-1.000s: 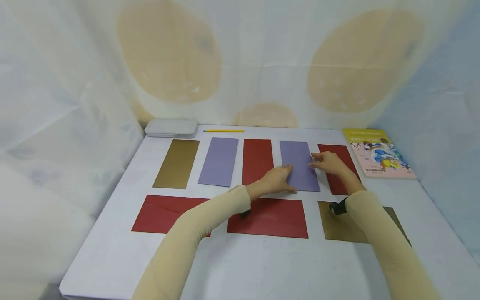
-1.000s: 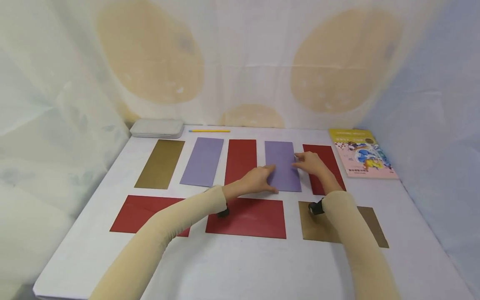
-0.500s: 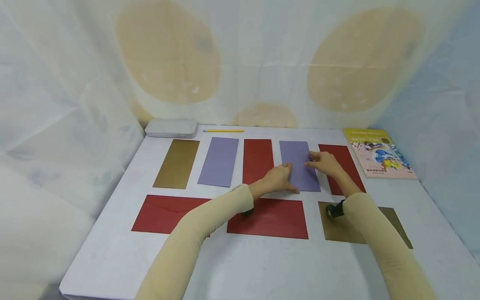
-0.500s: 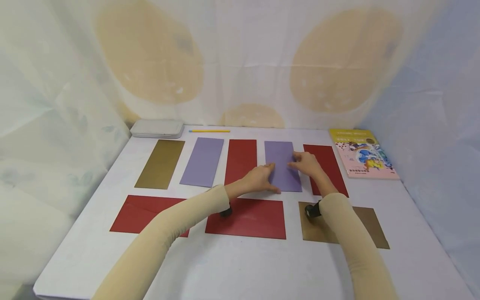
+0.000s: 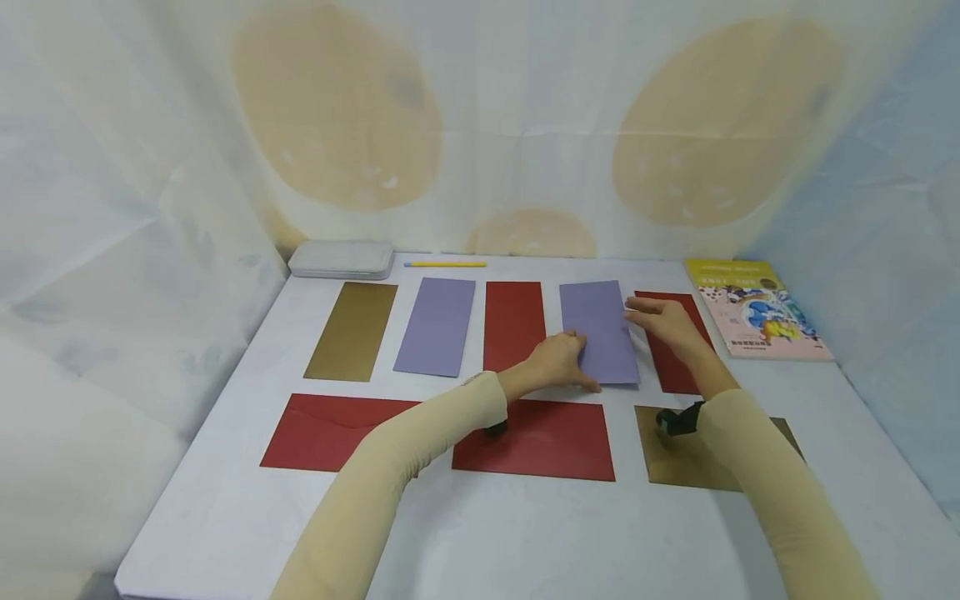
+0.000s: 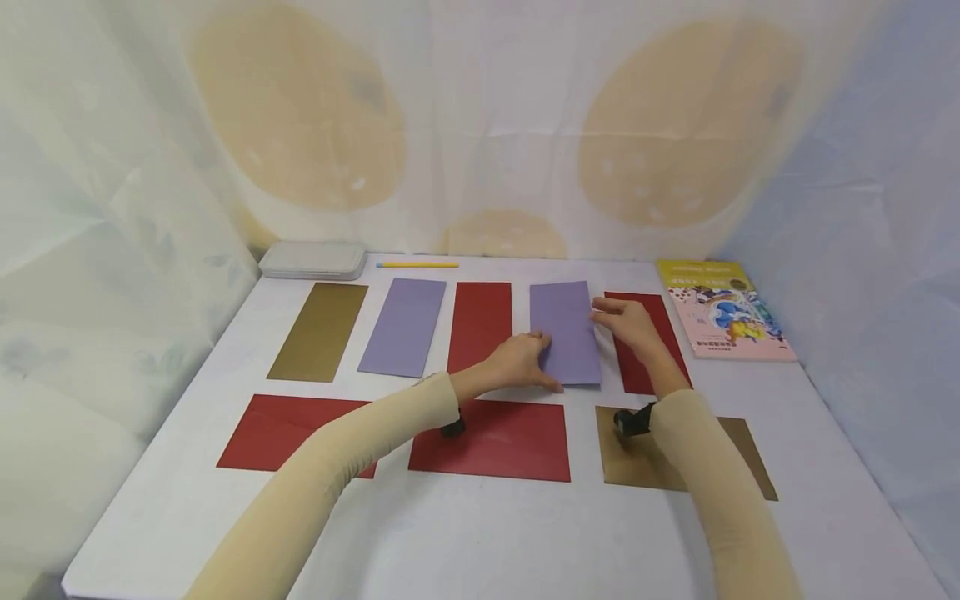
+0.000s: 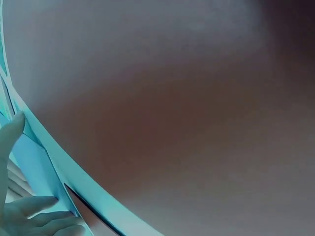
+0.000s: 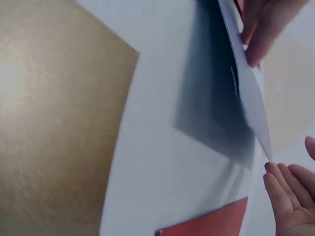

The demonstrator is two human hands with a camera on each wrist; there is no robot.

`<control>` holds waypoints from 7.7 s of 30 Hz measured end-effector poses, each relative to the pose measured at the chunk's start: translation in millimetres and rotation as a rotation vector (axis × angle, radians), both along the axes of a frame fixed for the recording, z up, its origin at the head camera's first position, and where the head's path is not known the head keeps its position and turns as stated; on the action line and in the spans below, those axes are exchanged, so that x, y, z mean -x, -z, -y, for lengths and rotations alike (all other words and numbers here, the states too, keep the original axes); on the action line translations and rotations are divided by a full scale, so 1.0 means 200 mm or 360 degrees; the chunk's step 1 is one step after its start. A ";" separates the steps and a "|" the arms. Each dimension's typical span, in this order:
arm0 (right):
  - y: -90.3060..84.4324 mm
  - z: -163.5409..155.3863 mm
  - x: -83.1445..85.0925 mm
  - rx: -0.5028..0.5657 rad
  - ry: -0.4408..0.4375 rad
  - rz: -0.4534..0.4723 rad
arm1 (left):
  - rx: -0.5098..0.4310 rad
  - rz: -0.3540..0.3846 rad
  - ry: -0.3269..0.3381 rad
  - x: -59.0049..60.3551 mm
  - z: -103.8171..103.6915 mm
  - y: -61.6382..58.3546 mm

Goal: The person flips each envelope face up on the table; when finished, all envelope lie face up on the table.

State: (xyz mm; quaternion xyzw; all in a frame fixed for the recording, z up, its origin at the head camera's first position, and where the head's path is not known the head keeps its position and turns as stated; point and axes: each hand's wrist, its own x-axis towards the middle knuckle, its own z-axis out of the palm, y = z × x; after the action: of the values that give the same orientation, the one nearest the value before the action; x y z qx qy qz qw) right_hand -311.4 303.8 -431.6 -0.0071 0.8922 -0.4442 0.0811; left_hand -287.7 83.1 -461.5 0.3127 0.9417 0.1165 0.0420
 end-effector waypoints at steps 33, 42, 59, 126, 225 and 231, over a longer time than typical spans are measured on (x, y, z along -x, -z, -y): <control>-0.08 0.05 0.09 0.0706 0.0048 0.0003 | -0.0353 0.0089 0.0204 -0.03 0.09 0.02; -0.13 0.07 0.05 0.0484 -0.0021 -0.0142 | -0.0496 0.0177 0.0257 -0.05 0.08 0.03; -0.12 0.12 0.04 0.0390 0.0071 -0.0335 | -0.0681 0.0170 0.0322 -0.06 0.04 0.02; 0.06 0.04 -0.10 -0.0477 -0.0384 -0.0214 | -0.0557 0.0075 0.0124 -0.04 0.22 0.03; 0.08 0.67 0.10 -0.0186 -0.0563 -0.0252 | -0.0315 0.0196 -0.0087 0.01 0.75 0.01; 0.07 0.65 0.10 0.0078 -0.0468 -0.0177 | -0.0302 0.0212 -0.0111 0.01 0.74 0.01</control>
State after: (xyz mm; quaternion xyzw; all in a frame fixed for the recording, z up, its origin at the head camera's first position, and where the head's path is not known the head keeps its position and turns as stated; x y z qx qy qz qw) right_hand -331.2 174.3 -445.1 -0.1643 0.8735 -0.4482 0.0955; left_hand -289.1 -65.2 -463.7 0.2740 0.9319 0.2270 0.0707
